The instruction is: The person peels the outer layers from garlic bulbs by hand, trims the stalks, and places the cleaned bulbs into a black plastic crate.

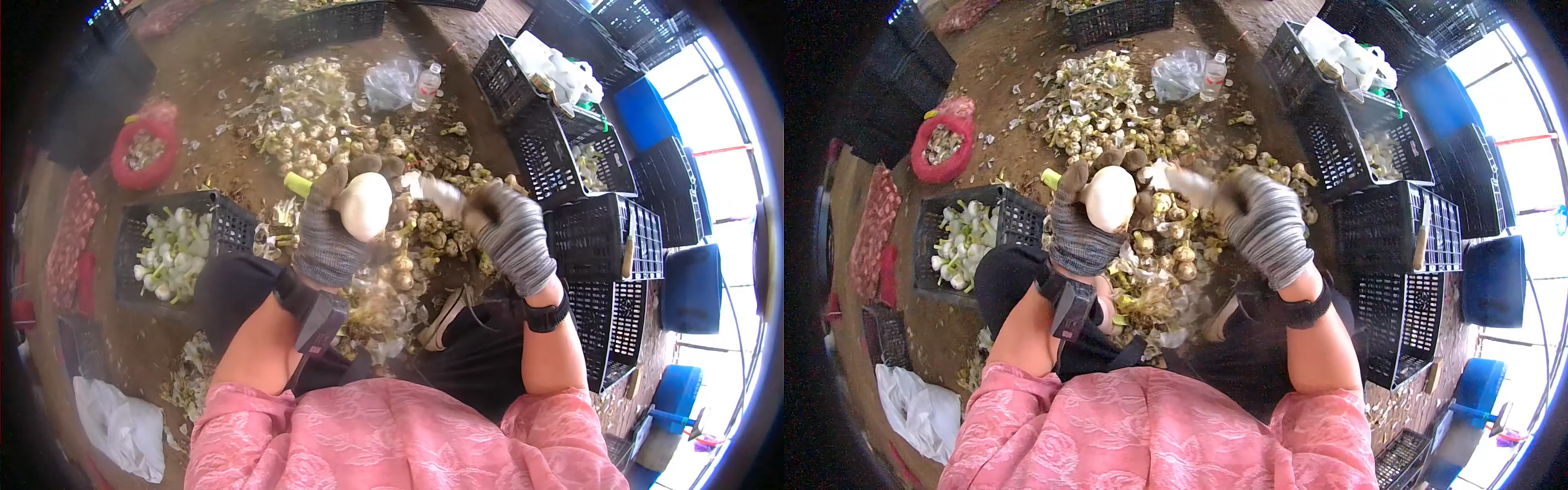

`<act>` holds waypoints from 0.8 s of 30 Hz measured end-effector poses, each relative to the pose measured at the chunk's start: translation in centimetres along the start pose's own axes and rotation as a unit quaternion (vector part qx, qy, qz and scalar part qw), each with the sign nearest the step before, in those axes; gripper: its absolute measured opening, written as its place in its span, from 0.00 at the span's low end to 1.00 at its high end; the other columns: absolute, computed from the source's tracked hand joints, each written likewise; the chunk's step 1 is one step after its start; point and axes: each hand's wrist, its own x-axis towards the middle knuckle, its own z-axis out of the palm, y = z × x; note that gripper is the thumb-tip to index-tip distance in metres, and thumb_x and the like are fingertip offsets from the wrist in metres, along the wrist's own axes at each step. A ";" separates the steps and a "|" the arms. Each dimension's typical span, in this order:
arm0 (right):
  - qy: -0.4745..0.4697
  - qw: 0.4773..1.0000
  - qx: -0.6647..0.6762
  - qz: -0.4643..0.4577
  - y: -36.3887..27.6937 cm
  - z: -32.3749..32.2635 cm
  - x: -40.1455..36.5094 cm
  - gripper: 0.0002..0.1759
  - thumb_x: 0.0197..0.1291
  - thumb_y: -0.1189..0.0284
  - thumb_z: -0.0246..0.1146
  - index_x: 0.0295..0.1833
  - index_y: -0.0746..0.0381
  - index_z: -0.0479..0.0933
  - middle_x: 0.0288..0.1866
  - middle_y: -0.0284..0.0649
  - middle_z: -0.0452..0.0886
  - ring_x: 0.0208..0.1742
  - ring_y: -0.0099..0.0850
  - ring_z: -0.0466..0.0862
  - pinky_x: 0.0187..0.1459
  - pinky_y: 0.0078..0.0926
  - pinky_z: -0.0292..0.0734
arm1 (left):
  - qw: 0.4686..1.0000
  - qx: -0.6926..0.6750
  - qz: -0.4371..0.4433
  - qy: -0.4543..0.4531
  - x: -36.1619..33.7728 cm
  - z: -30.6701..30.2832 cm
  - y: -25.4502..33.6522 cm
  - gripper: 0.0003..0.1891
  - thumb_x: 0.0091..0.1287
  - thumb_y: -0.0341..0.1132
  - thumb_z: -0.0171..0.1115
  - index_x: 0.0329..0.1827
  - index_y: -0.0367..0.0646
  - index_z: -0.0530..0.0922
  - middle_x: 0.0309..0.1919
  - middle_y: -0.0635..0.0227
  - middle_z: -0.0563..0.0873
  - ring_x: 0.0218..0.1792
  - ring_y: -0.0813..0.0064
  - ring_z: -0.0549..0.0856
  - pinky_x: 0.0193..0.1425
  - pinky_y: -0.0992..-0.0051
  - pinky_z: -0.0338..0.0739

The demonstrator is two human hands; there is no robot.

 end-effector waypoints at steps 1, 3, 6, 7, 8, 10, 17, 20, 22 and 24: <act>-0.092 0.984 -0.144 -0.056 0.7 0.1 -0.1 0.13 0.47 0.75 0.63 0.41 0.63 0.76 0.29 0.40 0.80 0.29 0.29 0.79 0.34 0.23 0.73 | 1.000 0.001 0.002 0.001 0.0 0.1 -0.1 0.23 0.61 0.48 0.57 0.50 0.38 0.75 0.50 0.52 0.77 0.39 0.54 0.82 0.45 0.56 0.79; -0.278 0.938 -0.185 -0.092 0.6 0.7 -0.3 0.18 0.41 0.74 0.67 0.43 0.59 0.79 0.27 0.43 0.80 0.28 0.38 0.80 0.33 0.31 0.75 | 0.989 -0.086 0.020 0.118 0.2 1.0 -0.4 0.22 0.62 0.48 0.56 0.48 0.37 0.76 0.51 0.52 0.76 0.39 0.55 0.82 0.42 0.57 0.81; -0.286 0.938 -0.180 -0.081 -0.6 0.6 -0.5 0.17 0.41 0.72 0.68 0.41 0.61 0.78 0.26 0.43 0.80 0.28 0.35 0.80 0.32 0.28 0.75 | 0.996 0.021 -0.012 0.084 0.4 0.2 0.0 0.21 0.62 0.48 0.57 0.44 0.37 0.77 0.45 0.53 0.79 0.42 0.63 0.82 0.41 0.66 0.82; -0.227 0.966 -0.112 -0.059 -0.9 0.5 -0.3 0.19 0.41 0.70 0.69 0.42 0.61 0.78 0.27 0.44 0.80 0.29 0.37 0.80 0.33 0.29 0.75 | 0.993 0.082 -0.040 0.079 0.4 -0.4 0.0 0.22 0.61 0.49 0.58 0.44 0.38 0.77 0.46 0.55 0.79 0.40 0.63 0.82 0.39 0.67 0.83; -0.165 0.985 -0.044 -0.035 -1.1 0.4 0.0 0.20 0.41 0.68 0.70 0.42 0.62 0.77 0.28 0.45 0.80 0.30 0.39 0.80 0.34 0.30 0.75 | 0.985 0.112 -0.064 0.116 0.5 -0.4 -0.4 0.21 0.60 0.49 0.61 0.44 0.38 0.75 0.42 0.59 0.81 0.39 0.67 0.82 0.37 0.72 0.83; -0.056 0.998 -0.022 -0.021 -1.2 0.6 0.2 0.21 0.43 0.66 0.71 0.41 0.65 0.76 0.26 0.41 0.79 0.28 0.30 0.78 0.32 0.25 0.74 | 0.903 0.414 -0.049 0.106 0.0 -0.7 -1.4 0.24 0.55 0.47 0.67 0.46 0.38 0.73 0.39 0.64 0.81 0.39 0.72 0.81 0.42 0.74 0.80; -0.097 0.949 0.260 0.150 0.1 4.0 1.2 0.23 0.47 0.62 0.71 0.45 0.66 0.76 0.30 0.34 0.80 0.30 0.21 0.77 0.37 0.20 0.75 | 0.943 0.329 -0.017 -0.045 0.3 -2.0 -6.1 0.36 0.43 0.27 0.74 0.57 0.39 0.66 0.49 0.66 0.76 0.46 0.78 0.78 0.49 0.76 0.77; -0.044 0.936 0.319 0.144 1.3 4.3 1.4 0.18 0.51 0.63 0.67 0.41 0.65 0.76 0.27 0.33 0.78 0.29 0.22 0.77 0.36 0.20 0.75 | 0.910 0.375 -0.161 0.077 0.0 0.0 -4.6 0.39 0.44 0.26 0.73 0.61 0.40 0.62 0.52 0.64 0.74 0.47 0.77 0.77 0.51 0.76 0.76; 0.016 0.836 0.505 0.216 1.2 3.8 1.8 0.16 0.55 0.64 0.62 0.43 0.64 0.73 0.30 0.36 0.77 0.31 0.28 0.80 0.37 0.24 0.78 | 0.880 0.467 -0.076 0.048 -0.3 0.4 -3.7 0.39 0.44 0.26 0.73 0.61 0.41 0.62 0.51 0.65 0.74 0.47 0.76 0.77 0.51 0.76 0.76; 0.026 0.718 0.633 0.288 1.3 3.1 2.3 0.15 0.58 0.64 0.59 0.44 0.64 0.71 0.35 0.41 0.79 0.34 0.32 0.82 0.37 0.28 0.81 | 0.872 0.489 0.010 0.022 -0.7 1.4 -3.2 0.37 0.46 0.27 0.72 0.61 0.42 0.63 0.48 0.66 0.75 0.46 0.77 0.77 0.49 0.77 0.76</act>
